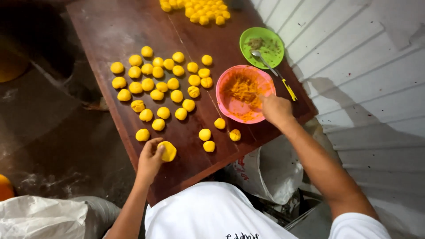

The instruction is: Filling and shaping dough balls at a bakery workbench.

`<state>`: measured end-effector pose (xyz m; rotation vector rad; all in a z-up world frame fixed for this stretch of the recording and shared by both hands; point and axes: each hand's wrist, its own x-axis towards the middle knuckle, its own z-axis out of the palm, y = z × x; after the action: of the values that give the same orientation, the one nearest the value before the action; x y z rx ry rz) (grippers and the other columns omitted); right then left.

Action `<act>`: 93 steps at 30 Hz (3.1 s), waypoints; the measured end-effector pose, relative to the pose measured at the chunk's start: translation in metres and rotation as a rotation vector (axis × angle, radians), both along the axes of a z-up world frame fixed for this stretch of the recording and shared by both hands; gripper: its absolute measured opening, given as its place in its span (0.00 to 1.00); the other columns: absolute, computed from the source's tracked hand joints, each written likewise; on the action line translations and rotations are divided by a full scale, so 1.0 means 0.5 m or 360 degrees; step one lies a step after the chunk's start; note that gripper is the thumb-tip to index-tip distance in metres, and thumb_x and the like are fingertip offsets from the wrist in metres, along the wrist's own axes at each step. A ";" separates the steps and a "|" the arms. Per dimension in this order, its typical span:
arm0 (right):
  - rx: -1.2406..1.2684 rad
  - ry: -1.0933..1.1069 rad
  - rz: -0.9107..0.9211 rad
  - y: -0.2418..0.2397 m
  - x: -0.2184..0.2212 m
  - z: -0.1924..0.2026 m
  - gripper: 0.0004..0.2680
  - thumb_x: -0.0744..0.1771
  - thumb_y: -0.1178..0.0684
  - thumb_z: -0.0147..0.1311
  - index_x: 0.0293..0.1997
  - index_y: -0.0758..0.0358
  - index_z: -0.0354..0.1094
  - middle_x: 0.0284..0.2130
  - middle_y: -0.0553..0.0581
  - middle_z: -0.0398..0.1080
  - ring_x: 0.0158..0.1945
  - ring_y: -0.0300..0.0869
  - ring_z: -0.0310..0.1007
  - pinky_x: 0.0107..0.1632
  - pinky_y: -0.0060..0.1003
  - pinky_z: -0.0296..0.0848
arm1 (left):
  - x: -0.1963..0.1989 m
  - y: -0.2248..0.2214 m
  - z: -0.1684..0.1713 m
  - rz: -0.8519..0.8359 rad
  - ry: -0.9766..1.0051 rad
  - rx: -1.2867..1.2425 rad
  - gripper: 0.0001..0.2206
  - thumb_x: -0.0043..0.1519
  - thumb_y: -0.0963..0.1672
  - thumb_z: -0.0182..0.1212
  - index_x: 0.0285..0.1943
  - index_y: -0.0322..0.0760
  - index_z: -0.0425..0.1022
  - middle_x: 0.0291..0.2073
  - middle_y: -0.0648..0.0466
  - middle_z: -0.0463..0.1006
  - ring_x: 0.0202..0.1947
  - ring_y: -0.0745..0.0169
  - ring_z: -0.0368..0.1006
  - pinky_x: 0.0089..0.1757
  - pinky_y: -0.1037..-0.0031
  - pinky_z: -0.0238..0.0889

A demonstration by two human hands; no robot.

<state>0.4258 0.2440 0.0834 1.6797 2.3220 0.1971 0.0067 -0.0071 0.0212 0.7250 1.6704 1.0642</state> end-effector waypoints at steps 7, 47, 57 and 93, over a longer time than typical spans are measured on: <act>-0.0068 0.0032 0.0093 0.007 -0.032 -0.053 0.12 0.69 0.54 0.44 0.52 0.57 0.75 0.33 0.64 0.73 0.38 0.62 0.81 0.40 0.58 0.78 | 0.034 0.003 0.032 0.0339 -0.0656 0.0067 0.18 0.67 0.43 0.60 0.65 0.30 0.73 0.52 0.40 0.76 0.45 0.47 0.78 0.40 0.62 0.78; -0.0247 0.1371 0.0997 -0.183 -0.069 0.072 0.17 0.65 0.60 0.55 0.58 0.43 0.77 0.32 0.56 0.74 0.36 0.52 0.77 0.40 0.42 0.76 | 0.130 0.060 0.114 0.0102 -0.1796 0.0100 0.11 0.67 0.45 0.61 0.55 0.36 0.75 0.44 0.40 0.80 0.37 0.48 0.82 0.35 0.65 0.82; -0.0515 0.1278 0.0107 -0.175 -0.196 0.036 0.24 0.62 0.52 0.60 0.68 0.56 0.66 0.49 0.58 0.77 0.50 0.49 0.76 0.52 0.41 0.74 | 0.109 0.042 0.153 -0.0269 -0.1445 0.0658 0.16 0.62 0.37 0.65 0.59 0.31 0.72 0.48 0.47 0.80 0.43 0.62 0.78 0.43 0.78 0.74; -0.0940 0.1908 0.0960 -0.044 -0.203 -0.451 0.22 0.58 0.52 0.69 0.56 0.67 0.72 0.41 0.60 0.81 0.36 0.40 0.87 0.39 0.29 0.85 | 0.054 -0.101 0.246 -0.0449 0.0370 0.0984 0.27 0.59 0.39 0.62 0.71 0.34 0.66 0.56 0.45 0.74 0.46 0.51 0.73 0.47 0.67 0.68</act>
<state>0.3243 0.2222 -0.1424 0.7646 3.0645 -1.6129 0.0335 -0.0577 0.1440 1.4843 1.3625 1.3367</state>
